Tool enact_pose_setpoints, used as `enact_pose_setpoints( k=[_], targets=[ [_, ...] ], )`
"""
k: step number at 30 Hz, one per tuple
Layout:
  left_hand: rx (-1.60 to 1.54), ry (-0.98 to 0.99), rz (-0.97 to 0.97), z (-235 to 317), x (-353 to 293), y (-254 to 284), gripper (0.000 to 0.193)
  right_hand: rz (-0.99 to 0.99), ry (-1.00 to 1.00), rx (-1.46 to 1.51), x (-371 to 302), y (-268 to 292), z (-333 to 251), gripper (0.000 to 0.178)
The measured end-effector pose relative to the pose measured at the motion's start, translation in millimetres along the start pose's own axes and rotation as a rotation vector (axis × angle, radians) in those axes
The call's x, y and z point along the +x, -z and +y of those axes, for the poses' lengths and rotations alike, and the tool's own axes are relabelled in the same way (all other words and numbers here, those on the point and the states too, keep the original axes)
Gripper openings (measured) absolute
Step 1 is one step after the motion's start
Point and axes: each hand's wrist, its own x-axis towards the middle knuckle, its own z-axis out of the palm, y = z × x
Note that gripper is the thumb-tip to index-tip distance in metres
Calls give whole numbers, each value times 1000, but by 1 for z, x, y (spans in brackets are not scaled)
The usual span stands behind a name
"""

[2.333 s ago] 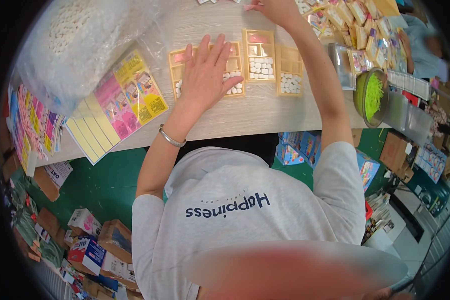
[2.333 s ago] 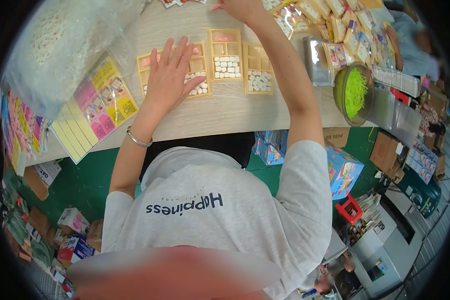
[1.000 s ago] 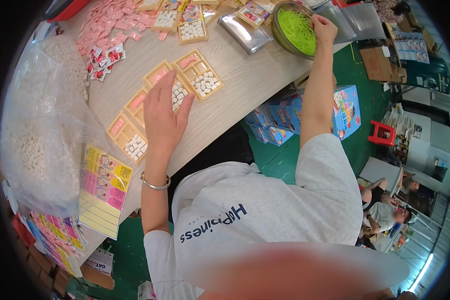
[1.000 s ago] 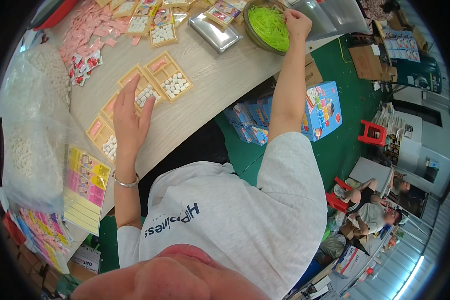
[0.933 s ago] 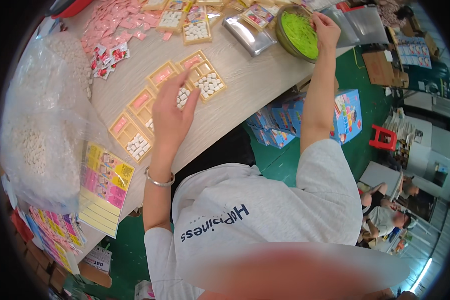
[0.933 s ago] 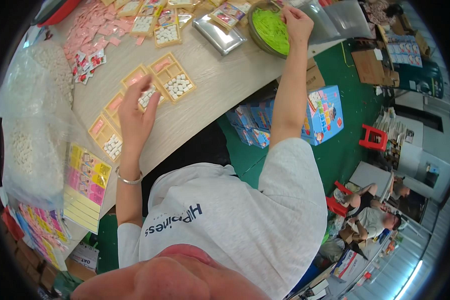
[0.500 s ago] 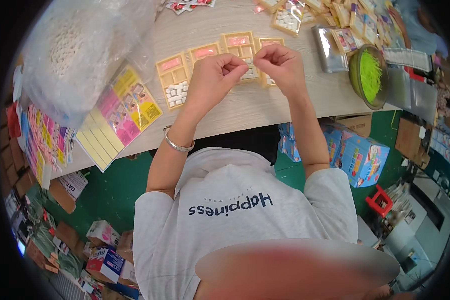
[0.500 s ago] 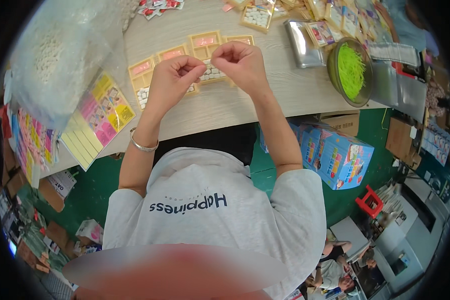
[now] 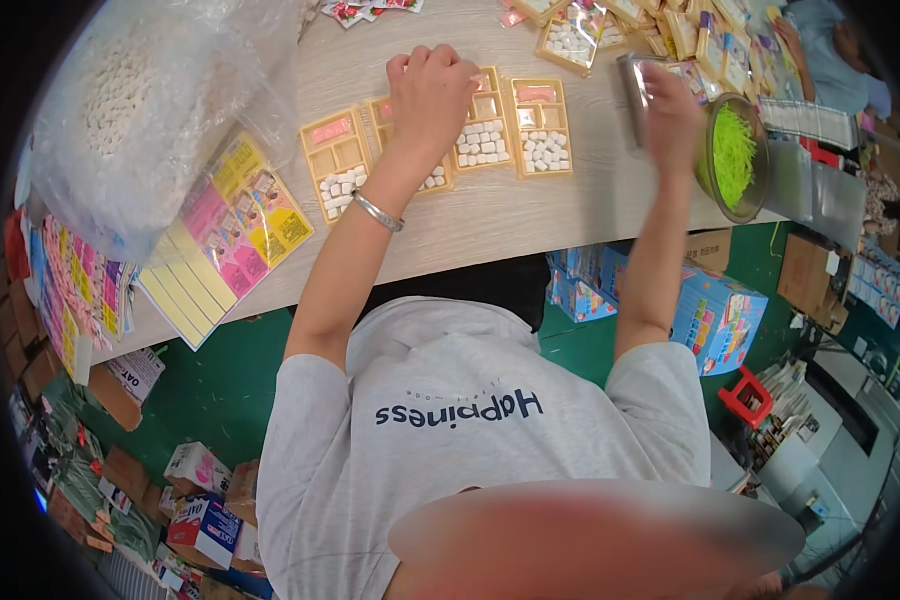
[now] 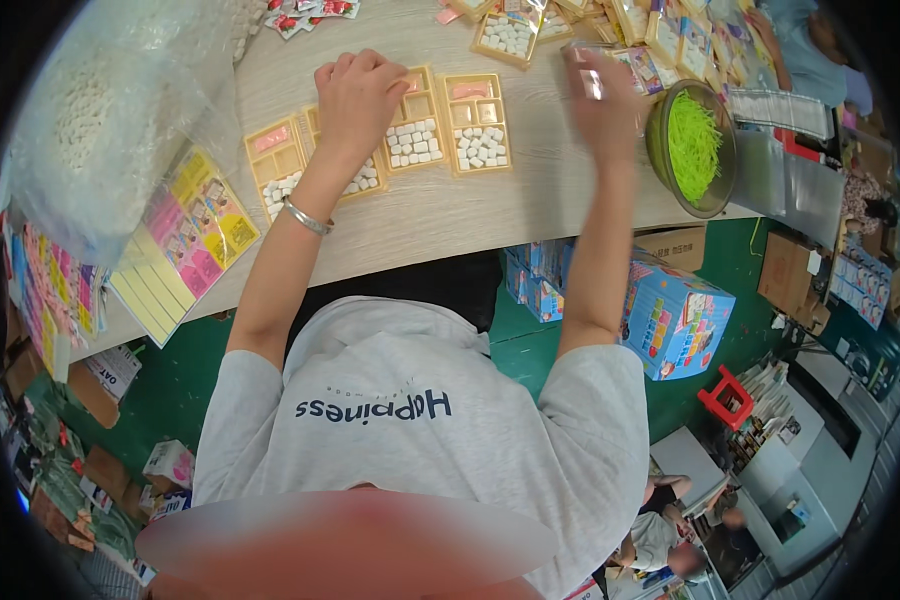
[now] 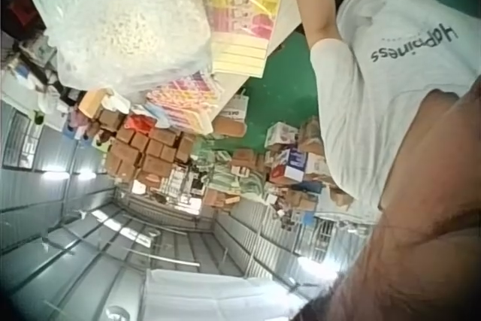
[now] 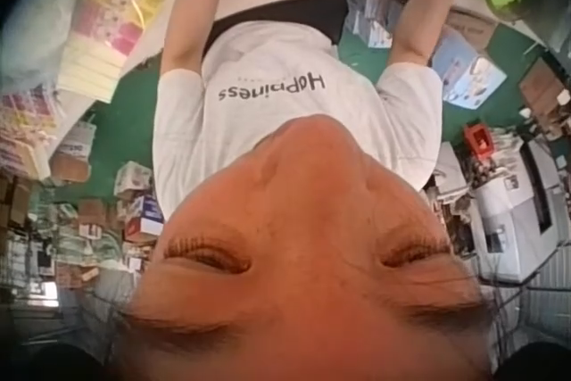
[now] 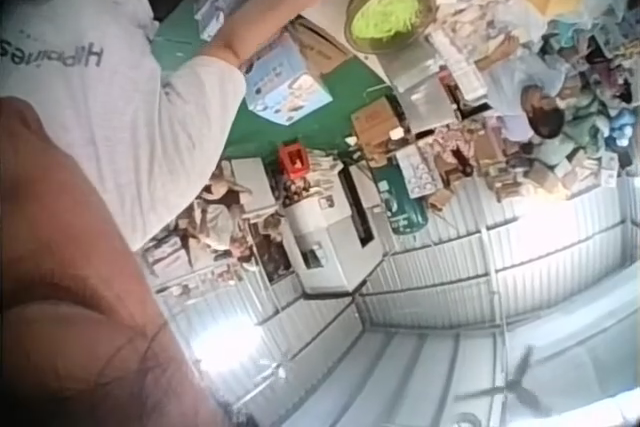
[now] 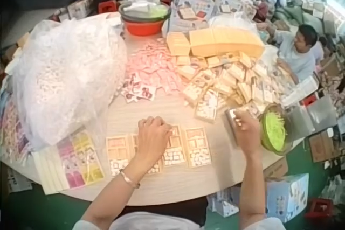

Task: Filling plastic trays with white pellets and sealing them with adhesive labels.

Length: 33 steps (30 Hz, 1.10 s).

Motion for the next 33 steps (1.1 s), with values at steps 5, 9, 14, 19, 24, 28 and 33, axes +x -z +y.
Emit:
enact_pose_setpoints(
  k=[5,9,14,19,24,28,33],
  targets=[
    [36,52,-195,-8,-2,10,10,-92,-651,-938,8,110,119,42],
    [-135,20,30,-11,-4,26,11,-370,-775,-920,-3,124,180,39],
    [-159,189,101,-31,-44,78,12,-284,-791,-949,4,123,170,34],
    [-326,406,86,-36,-77,110,11,-239,-836,-985,-2,140,181,29],
    [-435,383,90,-27,-80,114,13,246,-745,-971,-10,143,202,30],
    [-523,387,85,-19,-75,115,13,710,-490,-613,6,152,171,28],
    [-871,307,57,15,-55,98,21,26,-430,596,25,45,-32,11]
  ],
)
